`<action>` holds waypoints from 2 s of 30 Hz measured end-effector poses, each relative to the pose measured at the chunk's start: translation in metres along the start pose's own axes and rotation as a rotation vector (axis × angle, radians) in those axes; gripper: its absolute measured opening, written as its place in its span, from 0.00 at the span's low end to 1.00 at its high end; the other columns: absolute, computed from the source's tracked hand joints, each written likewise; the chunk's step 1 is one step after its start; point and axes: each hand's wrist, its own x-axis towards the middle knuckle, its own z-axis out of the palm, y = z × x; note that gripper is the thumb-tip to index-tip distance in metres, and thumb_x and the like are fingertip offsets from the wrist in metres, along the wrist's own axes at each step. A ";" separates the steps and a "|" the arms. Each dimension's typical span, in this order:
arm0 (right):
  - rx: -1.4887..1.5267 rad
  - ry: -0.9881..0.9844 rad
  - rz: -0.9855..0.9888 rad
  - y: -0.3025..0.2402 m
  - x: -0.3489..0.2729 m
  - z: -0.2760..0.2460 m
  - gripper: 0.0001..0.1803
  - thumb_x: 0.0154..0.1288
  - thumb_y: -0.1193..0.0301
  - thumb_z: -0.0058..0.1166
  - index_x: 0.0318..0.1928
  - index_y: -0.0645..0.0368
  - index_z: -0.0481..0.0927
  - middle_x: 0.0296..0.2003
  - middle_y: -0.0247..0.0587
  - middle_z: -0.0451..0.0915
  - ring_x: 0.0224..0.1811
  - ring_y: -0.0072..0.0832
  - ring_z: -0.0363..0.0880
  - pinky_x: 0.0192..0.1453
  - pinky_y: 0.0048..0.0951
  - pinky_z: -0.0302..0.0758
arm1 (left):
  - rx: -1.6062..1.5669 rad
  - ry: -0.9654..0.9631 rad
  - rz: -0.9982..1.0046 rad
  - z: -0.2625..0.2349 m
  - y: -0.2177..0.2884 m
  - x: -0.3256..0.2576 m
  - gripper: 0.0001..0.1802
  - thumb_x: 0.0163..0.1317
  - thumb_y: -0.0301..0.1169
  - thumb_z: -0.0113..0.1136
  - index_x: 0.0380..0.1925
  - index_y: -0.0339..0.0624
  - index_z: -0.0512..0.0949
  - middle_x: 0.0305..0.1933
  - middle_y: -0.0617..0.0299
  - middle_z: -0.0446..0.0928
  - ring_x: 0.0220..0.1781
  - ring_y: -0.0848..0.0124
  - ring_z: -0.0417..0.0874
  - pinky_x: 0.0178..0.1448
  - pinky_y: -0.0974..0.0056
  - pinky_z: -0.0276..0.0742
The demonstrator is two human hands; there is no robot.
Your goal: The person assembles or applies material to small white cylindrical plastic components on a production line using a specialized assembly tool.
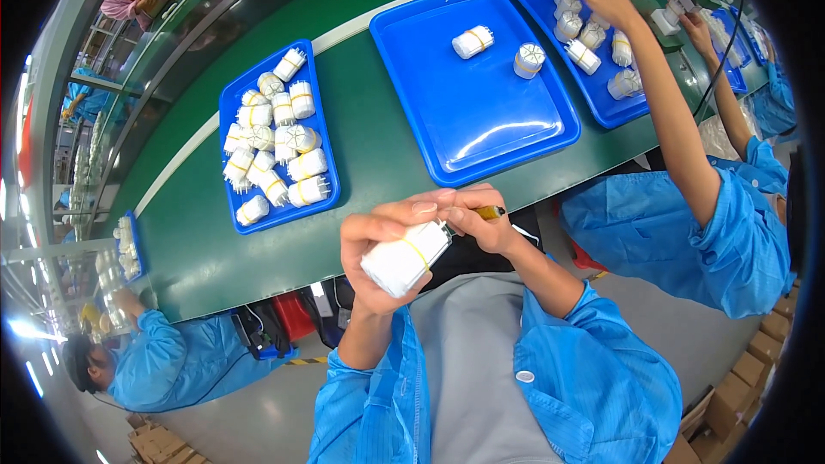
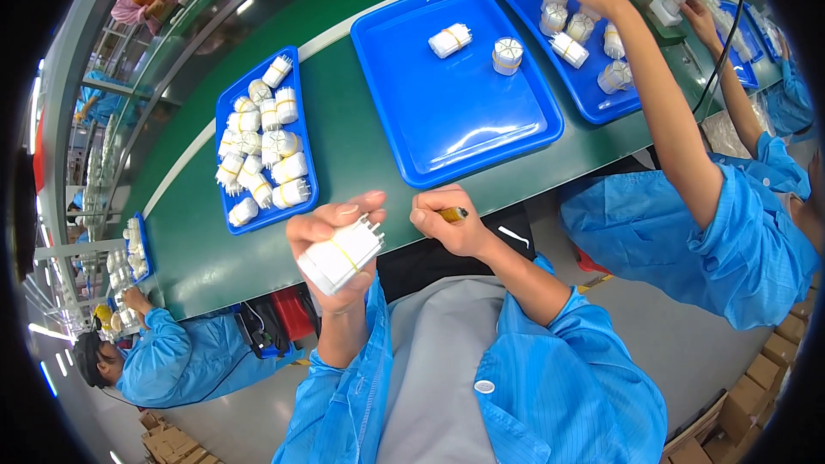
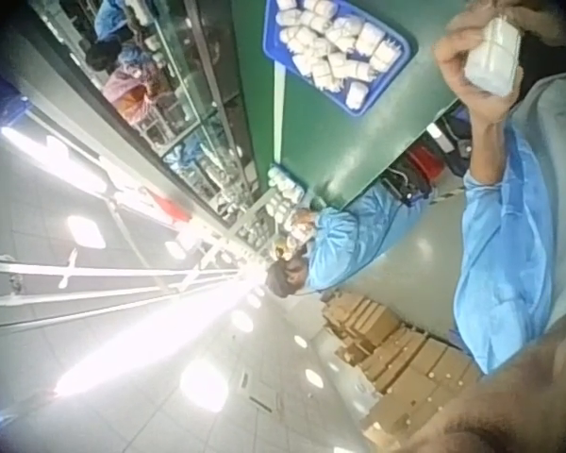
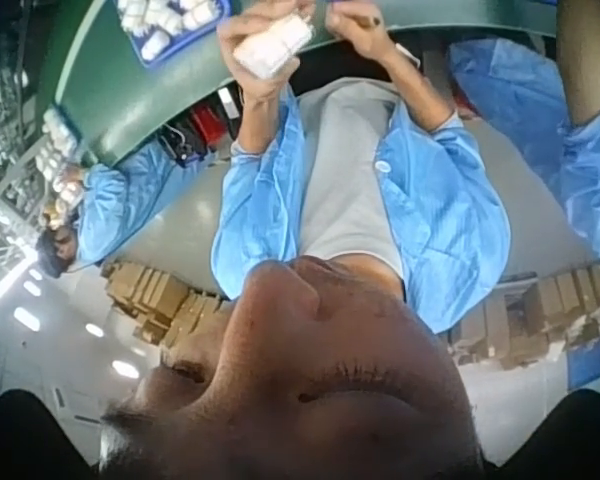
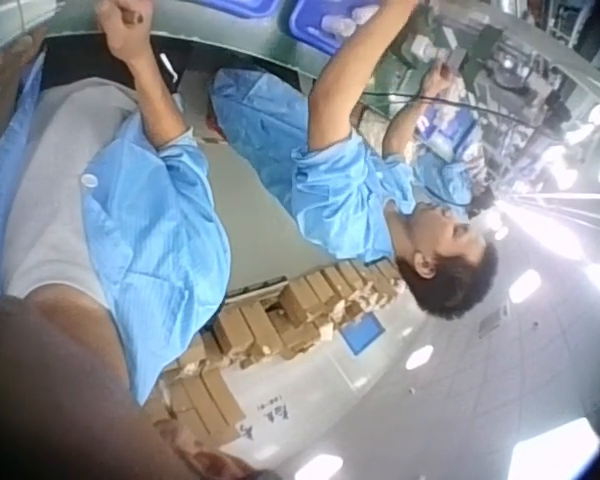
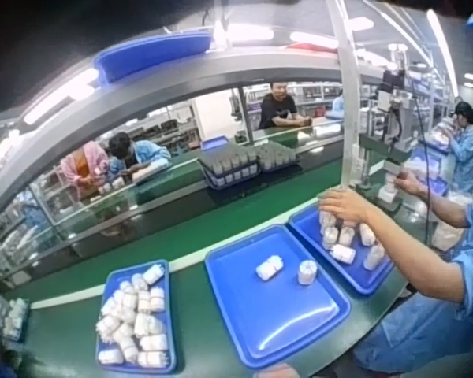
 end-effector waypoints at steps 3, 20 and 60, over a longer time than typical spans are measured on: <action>-0.009 -0.016 -0.021 0.000 0.001 -0.001 0.21 0.69 0.72 0.50 0.17 0.62 0.63 0.16 0.32 0.64 0.18 0.18 0.58 0.22 0.27 0.56 | 0.148 -0.002 0.099 0.006 0.002 0.005 0.26 0.54 0.25 0.71 0.46 0.47 0.65 0.57 0.50 0.74 0.66 0.41 0.70 0.68 0.49 0.74; 0.017 -0.019 0.006 0.002 0.000 0.001 0.21 0.68 0.73 0.50 0.17 0.60 0.62 0.16 0.30 0.62 0.19 0.17 0.56 0.23 0.26 0.55 | 0.970 -0.191 0.394 0.000 0.019 0.020 0.22 0.53 0.24 0.70 0.45 0.46 0.69 0.52 0.53 0.77 0.57 0.47 0.80 0.58 0.49 0.81; -0.082 -0.307 -0.820 -0.120 0.039 0.030 0.27 0.74 0.60 0.44 0.16 0.56 0.61 0.14 0.34 0.66 0.12 0.28 0.62 0.16 0.30 0.55 | 0.865 -0.111 0.356 -0.007 -0.001 0.007 0.33 0.46 0.18 0.71 0.54 0.47 0.71 0.51 0.54 0.79 0.50 0.45 0.82 0.45 0.55 0.84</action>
